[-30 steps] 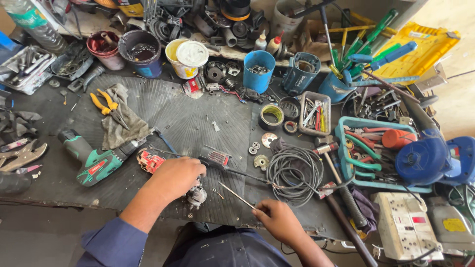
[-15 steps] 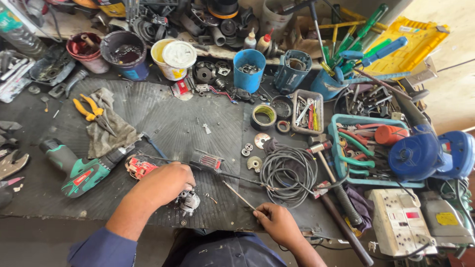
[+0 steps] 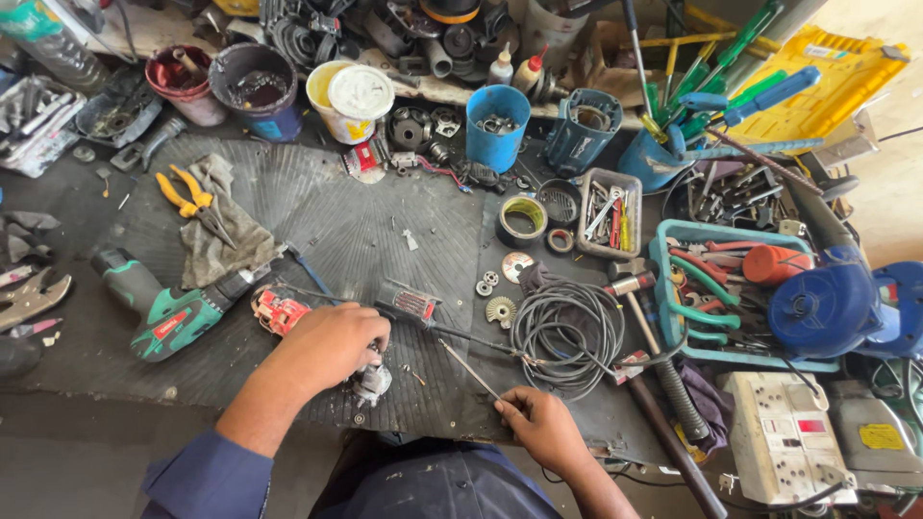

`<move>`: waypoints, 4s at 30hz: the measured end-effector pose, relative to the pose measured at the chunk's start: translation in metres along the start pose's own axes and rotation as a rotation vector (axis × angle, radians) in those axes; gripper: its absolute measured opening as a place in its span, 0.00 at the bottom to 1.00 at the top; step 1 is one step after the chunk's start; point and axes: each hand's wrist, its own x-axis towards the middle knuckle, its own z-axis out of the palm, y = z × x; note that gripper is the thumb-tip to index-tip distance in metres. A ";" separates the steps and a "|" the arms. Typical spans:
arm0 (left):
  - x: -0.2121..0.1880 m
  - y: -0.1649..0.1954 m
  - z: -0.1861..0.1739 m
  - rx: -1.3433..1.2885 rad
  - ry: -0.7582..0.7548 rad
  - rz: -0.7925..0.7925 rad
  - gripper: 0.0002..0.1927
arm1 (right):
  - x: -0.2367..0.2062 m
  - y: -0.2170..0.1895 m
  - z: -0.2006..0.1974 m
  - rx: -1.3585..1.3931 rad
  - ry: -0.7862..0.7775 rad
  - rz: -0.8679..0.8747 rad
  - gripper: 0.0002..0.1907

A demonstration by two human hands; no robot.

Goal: The person holds a red angle grinder on a cluttered workbench and uses a long screwdriver to loosen and unscrew components at its gear head. They then pull the armature out of the grinder housing and hold and turn the armature in both hands.

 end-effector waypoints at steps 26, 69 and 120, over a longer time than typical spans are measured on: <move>0.052 0.002 -0.027 -0.112 0.319 -0.127 0.09 | 0.010 0.013 0.003 0.163 -0.066 0.070 0.13; -0.060 -0.039 0.067 -0.332 0.530 -0.029 0.48 | -0.053 -0.051 0.001 -0.034 -0.406 -0.312 0.25; -0.020 -0.056 0.011 -0.006 0.072 0.221 0.52 | -0.055 -0.062 0.014 -0.258 0.136 -0.518 0.22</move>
